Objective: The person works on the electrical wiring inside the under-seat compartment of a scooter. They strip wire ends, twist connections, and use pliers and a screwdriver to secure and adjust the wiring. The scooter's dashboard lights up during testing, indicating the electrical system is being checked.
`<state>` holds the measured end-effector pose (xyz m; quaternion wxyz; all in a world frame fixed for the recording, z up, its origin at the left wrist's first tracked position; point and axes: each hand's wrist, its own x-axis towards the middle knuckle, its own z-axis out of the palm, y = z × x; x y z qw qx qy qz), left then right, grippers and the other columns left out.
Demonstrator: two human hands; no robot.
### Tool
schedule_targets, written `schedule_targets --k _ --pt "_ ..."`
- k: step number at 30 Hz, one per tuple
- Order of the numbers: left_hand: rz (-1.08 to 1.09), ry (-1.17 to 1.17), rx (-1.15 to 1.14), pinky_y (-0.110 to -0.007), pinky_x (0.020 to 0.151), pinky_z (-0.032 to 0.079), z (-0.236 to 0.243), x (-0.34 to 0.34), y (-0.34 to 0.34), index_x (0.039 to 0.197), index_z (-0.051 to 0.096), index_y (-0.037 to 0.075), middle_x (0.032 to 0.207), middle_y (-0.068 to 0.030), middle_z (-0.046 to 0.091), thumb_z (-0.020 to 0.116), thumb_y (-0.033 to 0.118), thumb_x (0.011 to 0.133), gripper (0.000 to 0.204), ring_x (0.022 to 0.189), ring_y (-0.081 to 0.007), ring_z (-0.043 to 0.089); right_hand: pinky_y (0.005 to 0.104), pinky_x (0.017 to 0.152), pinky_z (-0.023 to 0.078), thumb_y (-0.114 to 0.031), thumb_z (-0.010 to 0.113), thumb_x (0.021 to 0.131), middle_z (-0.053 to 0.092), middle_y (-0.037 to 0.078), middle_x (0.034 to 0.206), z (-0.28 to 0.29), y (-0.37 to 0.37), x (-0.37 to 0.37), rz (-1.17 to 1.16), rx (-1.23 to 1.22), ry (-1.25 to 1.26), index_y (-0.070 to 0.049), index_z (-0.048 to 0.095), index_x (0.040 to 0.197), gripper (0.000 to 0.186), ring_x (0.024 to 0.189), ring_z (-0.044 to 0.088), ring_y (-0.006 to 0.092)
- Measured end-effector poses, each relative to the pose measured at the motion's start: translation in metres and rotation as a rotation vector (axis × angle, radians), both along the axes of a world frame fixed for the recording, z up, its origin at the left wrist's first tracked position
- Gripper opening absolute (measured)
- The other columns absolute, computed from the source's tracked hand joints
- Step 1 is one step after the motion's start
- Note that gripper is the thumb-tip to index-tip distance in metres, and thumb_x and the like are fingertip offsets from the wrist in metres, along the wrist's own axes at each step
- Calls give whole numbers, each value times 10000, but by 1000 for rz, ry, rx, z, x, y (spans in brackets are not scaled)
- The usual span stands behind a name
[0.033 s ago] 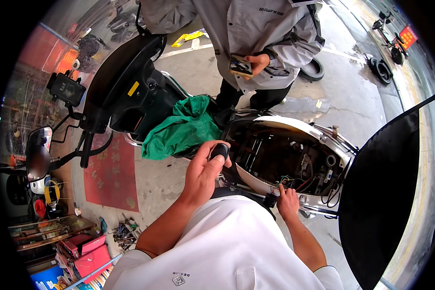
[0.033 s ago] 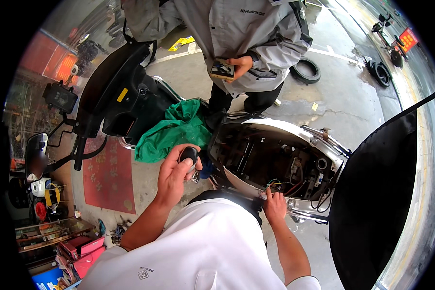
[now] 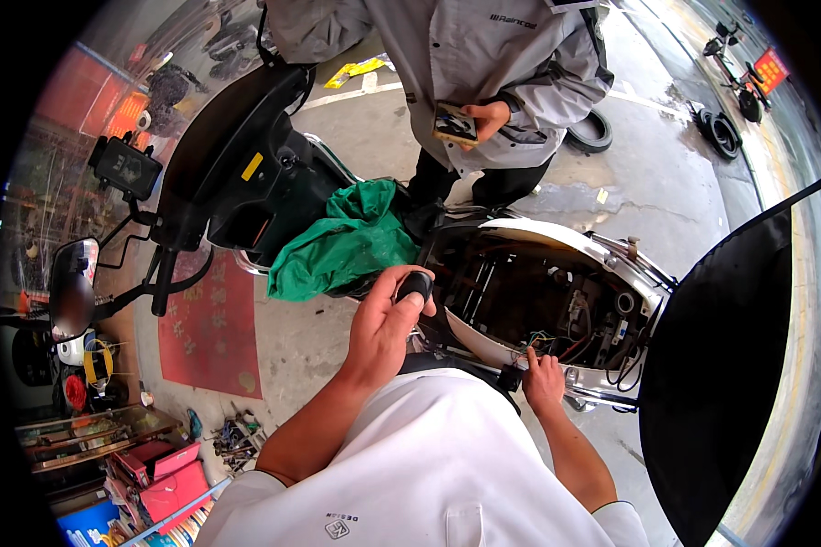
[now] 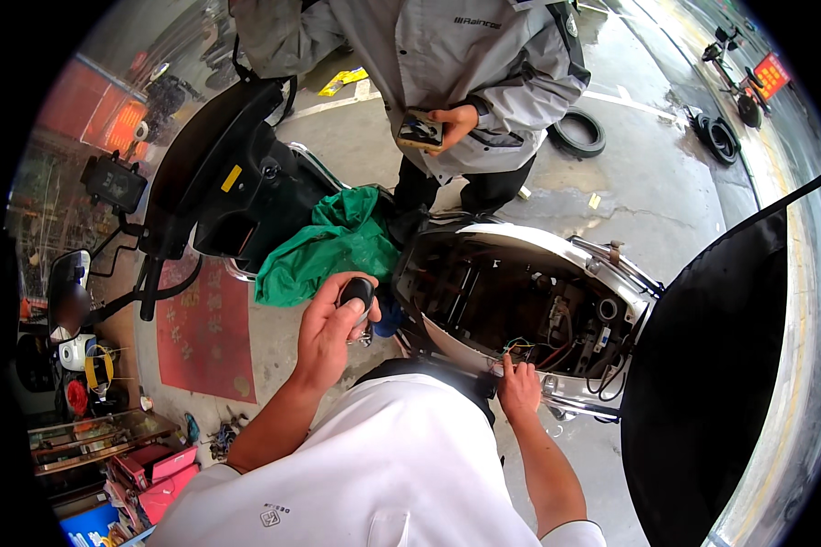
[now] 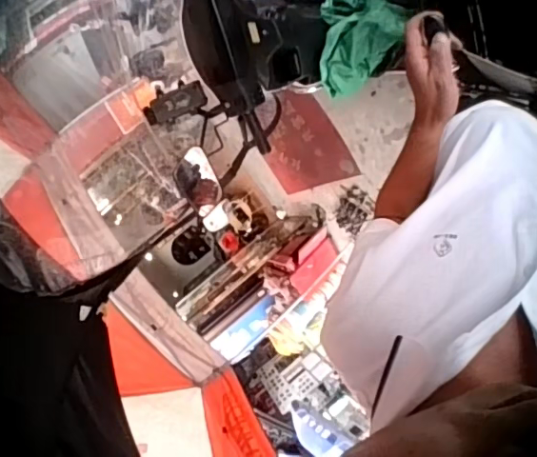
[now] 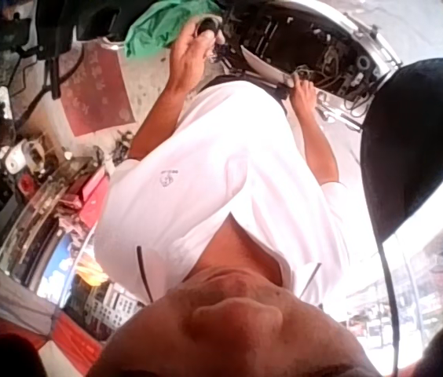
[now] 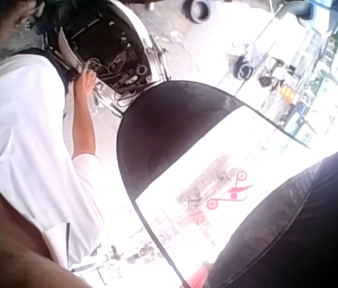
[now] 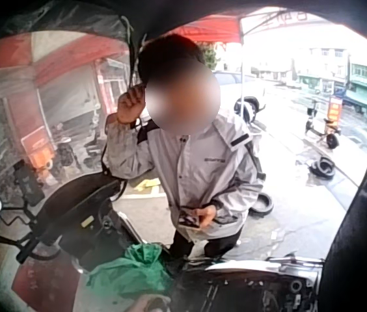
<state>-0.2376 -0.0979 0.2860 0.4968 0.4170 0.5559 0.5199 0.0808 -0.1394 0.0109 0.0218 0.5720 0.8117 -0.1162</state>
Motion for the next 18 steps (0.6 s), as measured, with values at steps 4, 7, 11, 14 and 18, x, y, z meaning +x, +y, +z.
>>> schedule_targets --k 4,7,11,14,18 --pt "6 22 23 -202 604 356 -3 -2 -2 1196 548 -2 883 -52 586 460 137 981 271 662 -53 398 403 779 488 -133 663 785 561 98 921 0 0 1 2 11 12 -134 581 1324 545 930 546 286" --pt "30 -1 14 -203 604 358 -5 -1 -3 1204 543 -2 900 -60 585 459 128 982 271 665 -51 395 401 778 489 -131 661 786 561 99 920 4 0 -2 2 5 13 -133 584 1322 541 930 546 287" --pt "22 -5 13 -203 605 359 -3 0 -2 1215 536 -3 912 -67 584 459 118 984 272 671 -52 394 398 782 487 -133 663 787 561 99 919 2 0 -1 4 -3 6 -133 582 1326 545 931 546 285" --pt "33 16 17 -200 605 357 -2 1 -2 1218 534 -3 911 -68 584 458 114 986 271 673 -53 393 399 783 486 -136 663 790 561 99 920 4 1 -1 -4 -16 0 -134 582 1327 543 933 545 284" --pt "47 24 11 -199 603 356 -2 3 -2 1215 536 -2 918 -66 585 461 119 988 267 672 -52 394 397 787 485 -139 662 796 562 97 920 2 1 0 -8 -19 3 -138 582 1326 537 938 545 282"
